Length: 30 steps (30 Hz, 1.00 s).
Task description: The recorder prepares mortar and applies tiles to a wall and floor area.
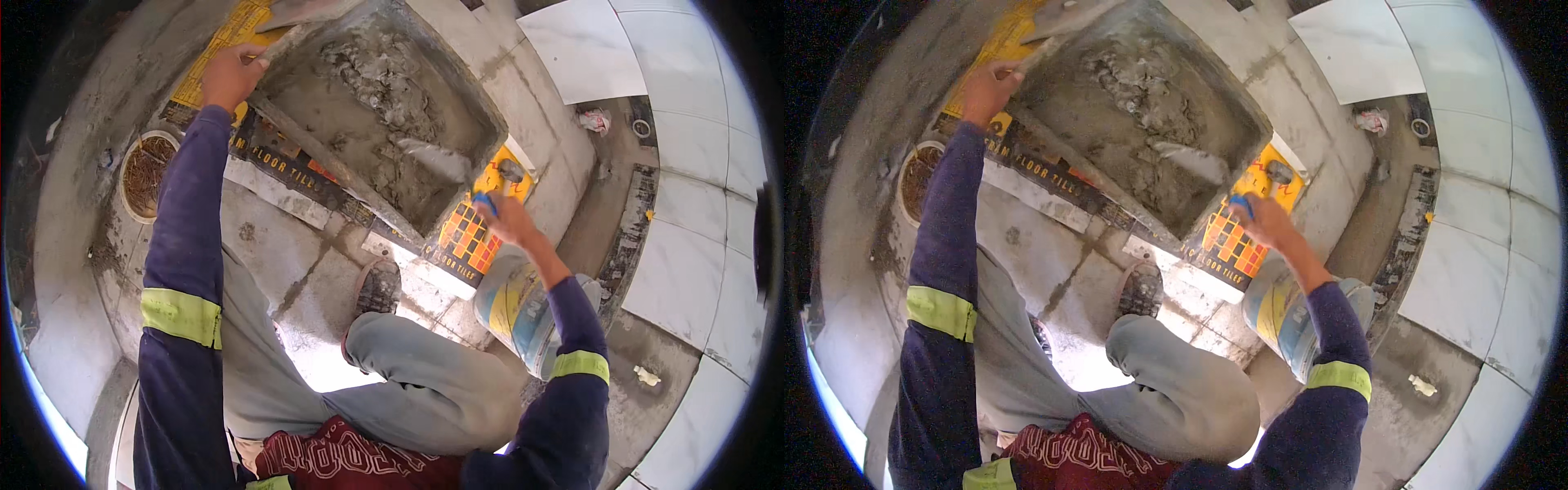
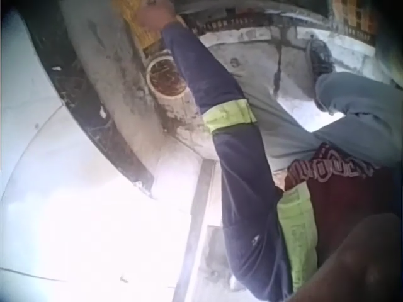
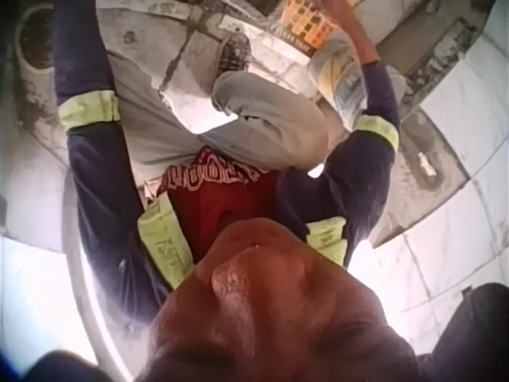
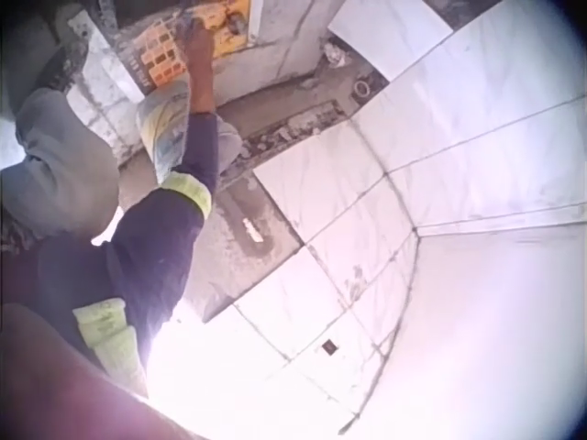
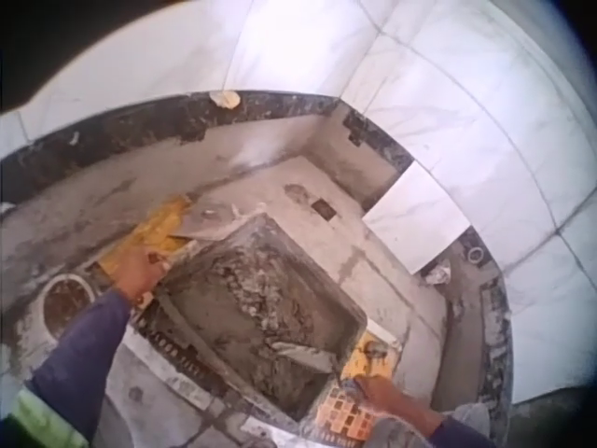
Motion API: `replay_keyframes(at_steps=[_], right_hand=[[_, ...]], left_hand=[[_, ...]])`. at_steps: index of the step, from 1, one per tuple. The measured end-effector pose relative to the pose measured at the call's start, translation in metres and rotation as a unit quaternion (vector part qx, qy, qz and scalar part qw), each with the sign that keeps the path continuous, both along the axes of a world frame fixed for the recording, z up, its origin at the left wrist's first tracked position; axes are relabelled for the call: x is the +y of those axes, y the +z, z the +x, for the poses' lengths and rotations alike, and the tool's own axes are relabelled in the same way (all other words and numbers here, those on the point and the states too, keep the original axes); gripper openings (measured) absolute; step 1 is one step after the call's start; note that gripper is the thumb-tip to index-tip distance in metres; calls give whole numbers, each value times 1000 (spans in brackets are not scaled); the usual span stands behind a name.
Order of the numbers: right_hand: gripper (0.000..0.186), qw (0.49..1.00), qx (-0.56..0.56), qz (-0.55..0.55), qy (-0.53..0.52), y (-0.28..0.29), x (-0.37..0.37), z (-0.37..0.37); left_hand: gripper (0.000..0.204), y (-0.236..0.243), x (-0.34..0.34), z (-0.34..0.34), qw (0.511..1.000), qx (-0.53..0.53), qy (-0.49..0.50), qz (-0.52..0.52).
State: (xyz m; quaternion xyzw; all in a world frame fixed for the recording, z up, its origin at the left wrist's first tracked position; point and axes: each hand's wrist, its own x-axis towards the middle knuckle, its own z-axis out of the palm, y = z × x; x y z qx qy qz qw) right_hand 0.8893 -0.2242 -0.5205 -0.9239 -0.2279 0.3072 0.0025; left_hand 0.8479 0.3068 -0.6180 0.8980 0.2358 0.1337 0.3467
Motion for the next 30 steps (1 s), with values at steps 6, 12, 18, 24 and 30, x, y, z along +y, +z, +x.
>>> replay_keyframes(at_steps=[6, 12, 18, 24, 30], right_hand=[[46, 992, 55, 12, 113, -23, 33, -55], [45, 986, -104, -55, 122, -20, 23, -10], [48, 993, -70, 5, 94, -11, 49, -28], [49, 988, -95, 13, 124, -35, 126, -21], [49, 987, -154, 9, 45, -26, 120, 2]], left_hand=[[31, 7, -1, -1, 999, 30, 4, -21], [31, 10, -4, -5, 999, 10, 16, -43], [29, -2, -2, 1, 998, -31, 18, -52], [29, 10, -7, 1, 995, 13, 18, -102], [28, 14, -5, -3, 992, 6, 20, -121]])
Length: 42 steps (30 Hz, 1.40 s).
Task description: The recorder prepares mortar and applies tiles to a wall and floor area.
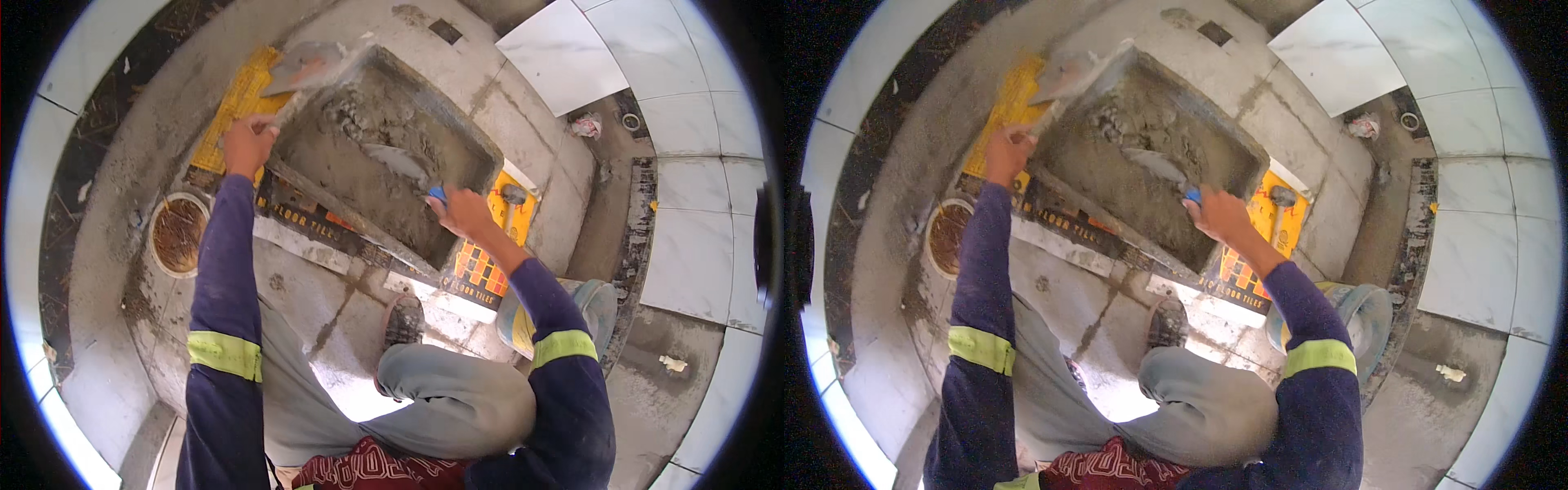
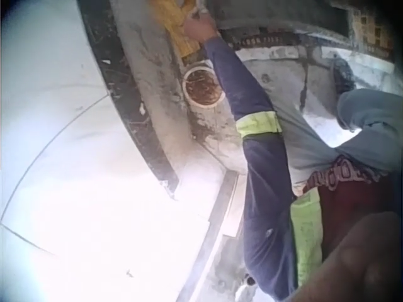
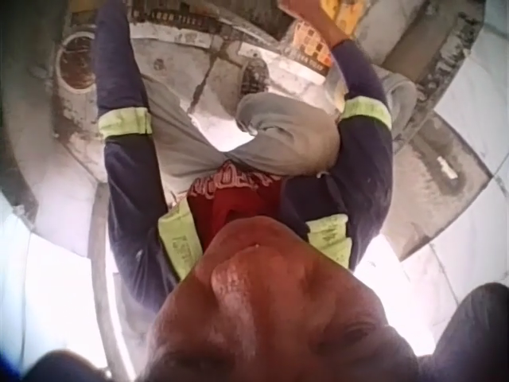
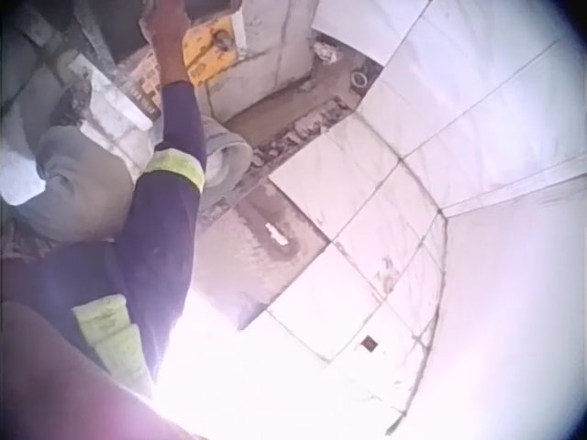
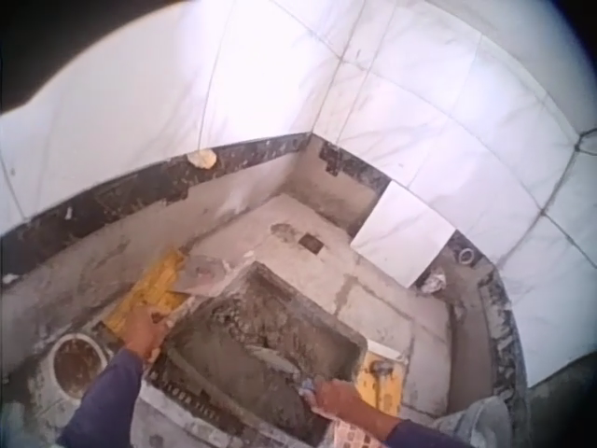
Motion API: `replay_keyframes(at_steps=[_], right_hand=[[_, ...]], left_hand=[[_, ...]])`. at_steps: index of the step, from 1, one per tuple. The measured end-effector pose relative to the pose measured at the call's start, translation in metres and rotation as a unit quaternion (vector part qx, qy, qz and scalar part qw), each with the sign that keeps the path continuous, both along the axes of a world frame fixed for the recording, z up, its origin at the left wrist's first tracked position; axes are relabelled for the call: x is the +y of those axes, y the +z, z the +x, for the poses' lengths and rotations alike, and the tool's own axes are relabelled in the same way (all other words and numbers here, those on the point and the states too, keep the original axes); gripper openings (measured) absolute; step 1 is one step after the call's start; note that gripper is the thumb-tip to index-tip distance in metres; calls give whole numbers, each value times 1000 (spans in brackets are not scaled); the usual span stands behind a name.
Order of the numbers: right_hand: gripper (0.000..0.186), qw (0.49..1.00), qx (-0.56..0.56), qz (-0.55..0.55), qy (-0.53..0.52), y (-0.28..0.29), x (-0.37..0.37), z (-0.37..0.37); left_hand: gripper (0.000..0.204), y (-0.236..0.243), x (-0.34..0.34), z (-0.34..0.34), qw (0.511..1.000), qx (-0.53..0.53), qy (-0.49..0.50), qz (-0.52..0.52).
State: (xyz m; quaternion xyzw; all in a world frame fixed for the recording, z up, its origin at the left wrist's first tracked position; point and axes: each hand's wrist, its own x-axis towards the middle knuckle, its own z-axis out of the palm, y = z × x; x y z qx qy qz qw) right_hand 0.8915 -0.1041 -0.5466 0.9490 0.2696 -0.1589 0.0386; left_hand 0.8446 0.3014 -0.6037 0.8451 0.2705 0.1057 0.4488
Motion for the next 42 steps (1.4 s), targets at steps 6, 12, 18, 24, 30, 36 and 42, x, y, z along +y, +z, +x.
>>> replay_keyframes(at_steps=[6, 12, 18, 24, 30, 36, 42], right_hand=[[52, 993, -37, 20, -109, 25, 6, 45], [53, 996, -76, 33, -29, -29, 29, 134], [50, 998, -31, 57, 14, -27, 68, 91], [48, 993, 5, 69, -100, 28, 36, 1], [52, 941, -44, 68, -328, -24, -13, 0], [46, 978, 78, 75, -180, -30, 31, 1], [44, 926, 18, 118, -359, -32, 23, -41]], left_hand=[[29, 11, -2, -4, 1000, -4, 13, 1], [29, 16, -16, -3, 1000, -12, 9, 12], [31, 12, -6, -4, 1000, -13, 11, -20], [32, -13, 13, -1, 999, -23, -8, -46], [32, -3, -2, 6, 999, 1, -36, -11], [33, -26, 21, 10, 998, -2, -34, -52], [31, -6, 15, 9, 996, 38, -58, 48]])
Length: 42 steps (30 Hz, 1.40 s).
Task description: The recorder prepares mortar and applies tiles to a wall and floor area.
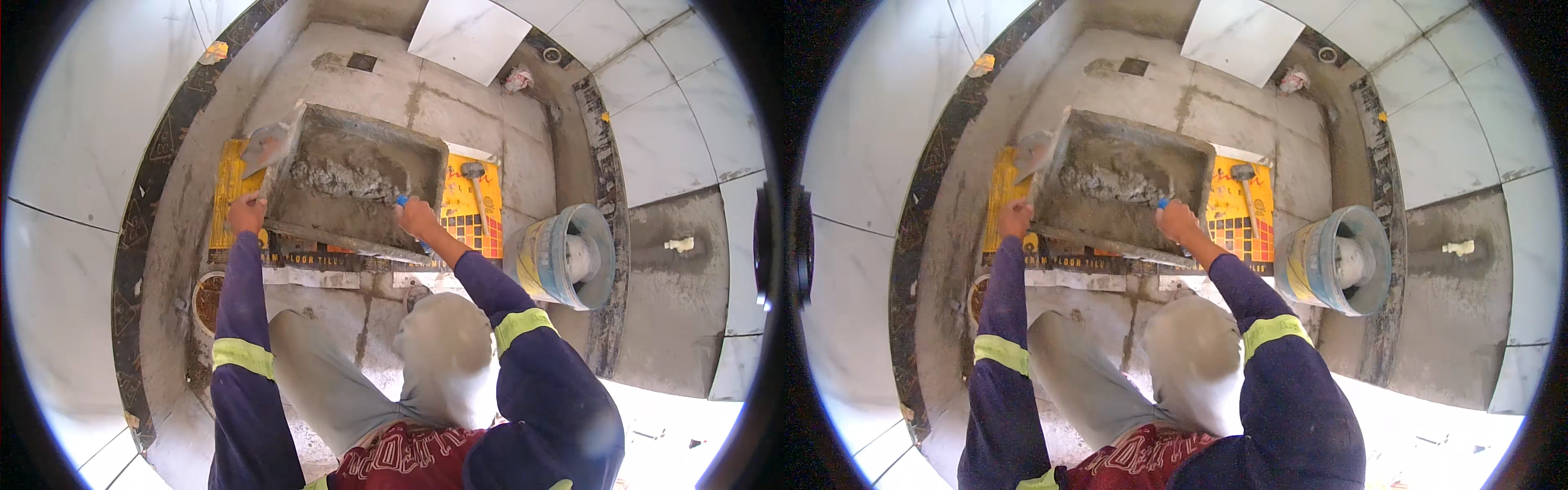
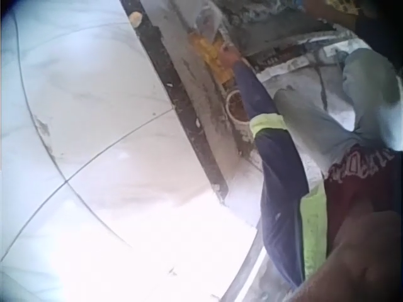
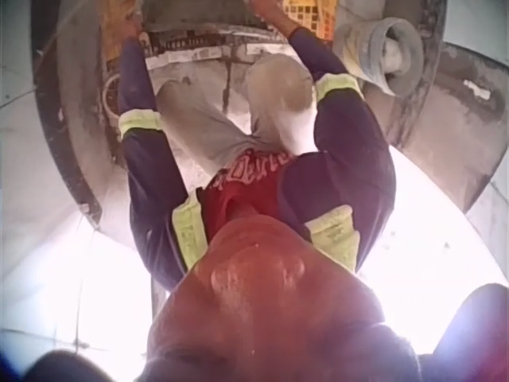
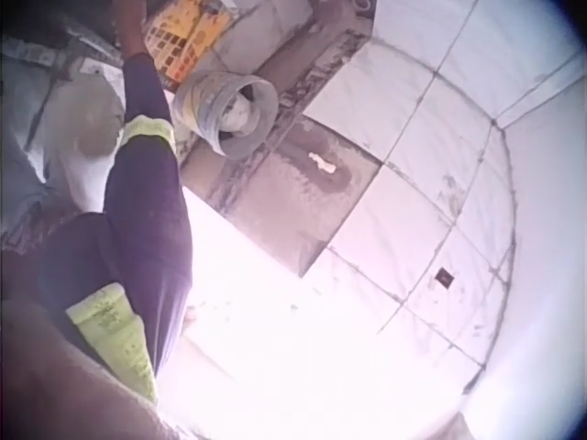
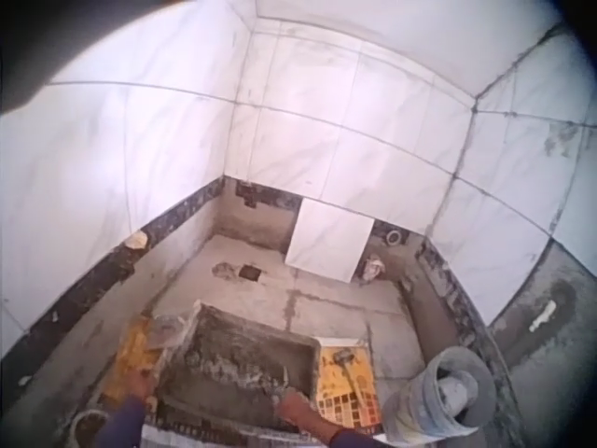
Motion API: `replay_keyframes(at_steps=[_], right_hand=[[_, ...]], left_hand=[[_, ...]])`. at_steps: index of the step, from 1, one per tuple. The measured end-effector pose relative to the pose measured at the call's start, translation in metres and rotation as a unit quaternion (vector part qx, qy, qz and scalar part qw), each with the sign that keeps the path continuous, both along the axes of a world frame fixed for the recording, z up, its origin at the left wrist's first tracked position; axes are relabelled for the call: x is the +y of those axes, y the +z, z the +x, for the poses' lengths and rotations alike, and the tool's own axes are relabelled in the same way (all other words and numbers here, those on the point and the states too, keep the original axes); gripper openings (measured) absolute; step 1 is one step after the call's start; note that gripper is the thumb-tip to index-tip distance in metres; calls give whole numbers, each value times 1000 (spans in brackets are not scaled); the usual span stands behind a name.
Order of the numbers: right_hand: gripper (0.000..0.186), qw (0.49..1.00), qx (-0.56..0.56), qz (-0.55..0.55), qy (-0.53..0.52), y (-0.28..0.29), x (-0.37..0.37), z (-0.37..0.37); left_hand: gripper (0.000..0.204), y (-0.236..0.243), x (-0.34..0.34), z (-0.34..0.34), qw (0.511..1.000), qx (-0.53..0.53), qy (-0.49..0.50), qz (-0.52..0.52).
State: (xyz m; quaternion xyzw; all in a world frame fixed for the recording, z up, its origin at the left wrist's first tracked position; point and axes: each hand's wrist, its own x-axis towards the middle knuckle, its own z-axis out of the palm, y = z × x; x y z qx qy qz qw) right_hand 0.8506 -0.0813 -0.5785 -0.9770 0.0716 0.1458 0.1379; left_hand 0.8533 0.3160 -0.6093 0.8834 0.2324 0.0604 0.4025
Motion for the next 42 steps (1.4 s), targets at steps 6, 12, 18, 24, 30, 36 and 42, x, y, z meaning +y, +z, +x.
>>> replay_keyframes(at_steps=[6, 12, 18, 24, 30, 36, 42], right_hand=[[40, 955, 136, 185, -188, -49, 1, -13], [26, 791, 90, 482, -365, -52, 77, -30], [29, 860, 62, 437, -255, -32, 62, 29], [37, 976, 35, 94, 191, 11, 61, 33], [24, 955, -22, -44, 294, 4, 63, 38], [30, 975, 12, 4, 222, 3, 37, 10], [38, 972, 51, 5, 227, 33, 36, -1]], left_hand=[[31, 56, 4, -55, 976, -73, -194, 67], [30, 91, -43, -237, 978, 9, -203, 43], [28, 115, -84, -230, 972, 69, -199, 105], [24, 121, -72, -234, 971, 62, -231, 23], [25, 128, -75, -228, 962, 19, -270, -37], [23, 137, -63, -245, 945, 27, -320, 62], [23, 132, -68, -243, 949, -4, -307, 66]])
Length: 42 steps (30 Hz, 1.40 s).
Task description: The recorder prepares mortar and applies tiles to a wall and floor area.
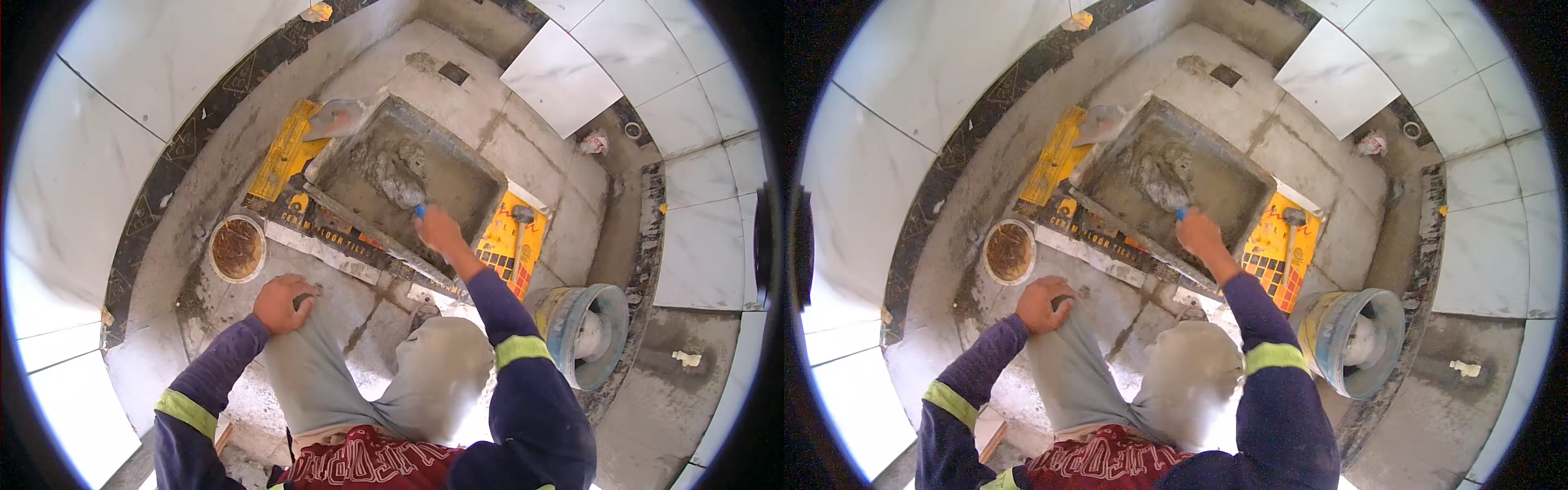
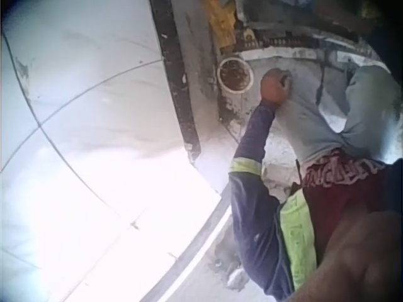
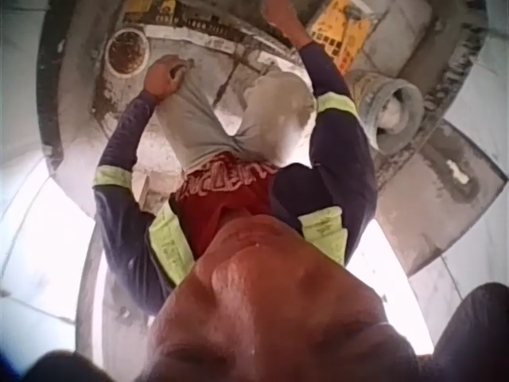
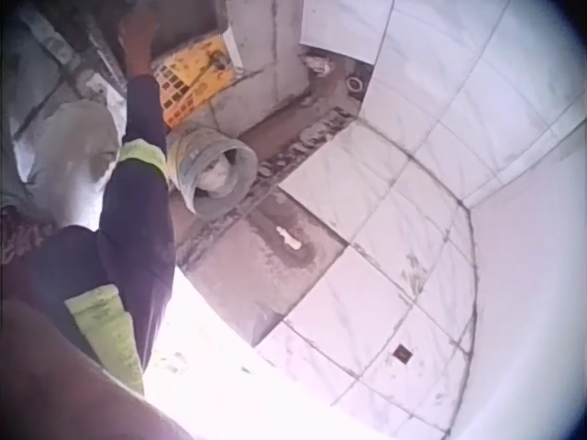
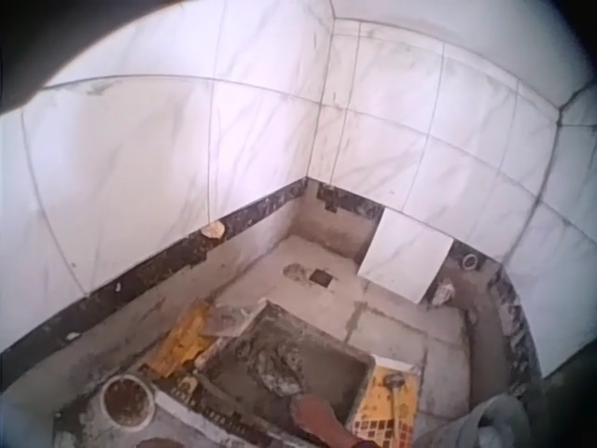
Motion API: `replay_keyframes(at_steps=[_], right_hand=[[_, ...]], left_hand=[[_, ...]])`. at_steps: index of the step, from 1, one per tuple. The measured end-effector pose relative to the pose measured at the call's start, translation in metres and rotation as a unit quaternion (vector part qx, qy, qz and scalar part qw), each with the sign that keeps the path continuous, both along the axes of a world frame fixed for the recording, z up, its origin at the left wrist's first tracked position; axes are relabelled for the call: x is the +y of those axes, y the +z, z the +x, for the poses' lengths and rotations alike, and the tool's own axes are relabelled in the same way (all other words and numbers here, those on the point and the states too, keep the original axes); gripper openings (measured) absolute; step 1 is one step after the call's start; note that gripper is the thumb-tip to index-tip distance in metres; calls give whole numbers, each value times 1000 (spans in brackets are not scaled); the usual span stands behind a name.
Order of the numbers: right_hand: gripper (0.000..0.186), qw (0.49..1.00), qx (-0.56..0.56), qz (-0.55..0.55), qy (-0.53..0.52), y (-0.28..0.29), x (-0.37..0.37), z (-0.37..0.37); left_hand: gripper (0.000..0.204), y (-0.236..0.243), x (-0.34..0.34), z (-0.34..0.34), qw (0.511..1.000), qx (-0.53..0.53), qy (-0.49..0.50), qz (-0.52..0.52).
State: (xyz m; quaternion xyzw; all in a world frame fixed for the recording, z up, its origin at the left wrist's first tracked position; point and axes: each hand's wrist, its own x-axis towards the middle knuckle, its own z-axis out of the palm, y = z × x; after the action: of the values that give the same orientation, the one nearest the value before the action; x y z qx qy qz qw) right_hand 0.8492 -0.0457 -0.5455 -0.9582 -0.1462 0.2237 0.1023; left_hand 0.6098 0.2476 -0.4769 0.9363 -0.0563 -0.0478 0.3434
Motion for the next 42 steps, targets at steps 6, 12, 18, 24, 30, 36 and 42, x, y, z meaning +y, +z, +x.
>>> replay_keyframes(at_steps=[6, 12, 18, 24, 30, 36, 42], right_hand=[[43, 1000, 10, 11, -9, -27, -6, 28], [43, 998, -14, 28, -49, -40, 3, -2], [44, 1000, -19, -20, -4, 6, -40, 37], [46, 992, -104, -54, 40, -6, -43, 122], [47, 999, 0, -29, 43, -43, -43, 180], [43, 984, 14, -46, 171, -18, -57, 134], [41, 980, -84, -64, 171, 37, -55, 123]], left_hand=[[18, 1, -14, 20, 999, 29, -14, -23], [15, -7, 9, -5, 999, 14, 26, -14], [15, -3, 13, -11, 998, 20, 49, -23], [16, -3, 15, -17, 998, 23, 58, -18], [17, 0, 7, -13, 998, 30, 57, -27], [17, -5, 12, -12, 998, 37, 56, -19], [17, 0, 13, -6, 998, 24, 54, -7]])
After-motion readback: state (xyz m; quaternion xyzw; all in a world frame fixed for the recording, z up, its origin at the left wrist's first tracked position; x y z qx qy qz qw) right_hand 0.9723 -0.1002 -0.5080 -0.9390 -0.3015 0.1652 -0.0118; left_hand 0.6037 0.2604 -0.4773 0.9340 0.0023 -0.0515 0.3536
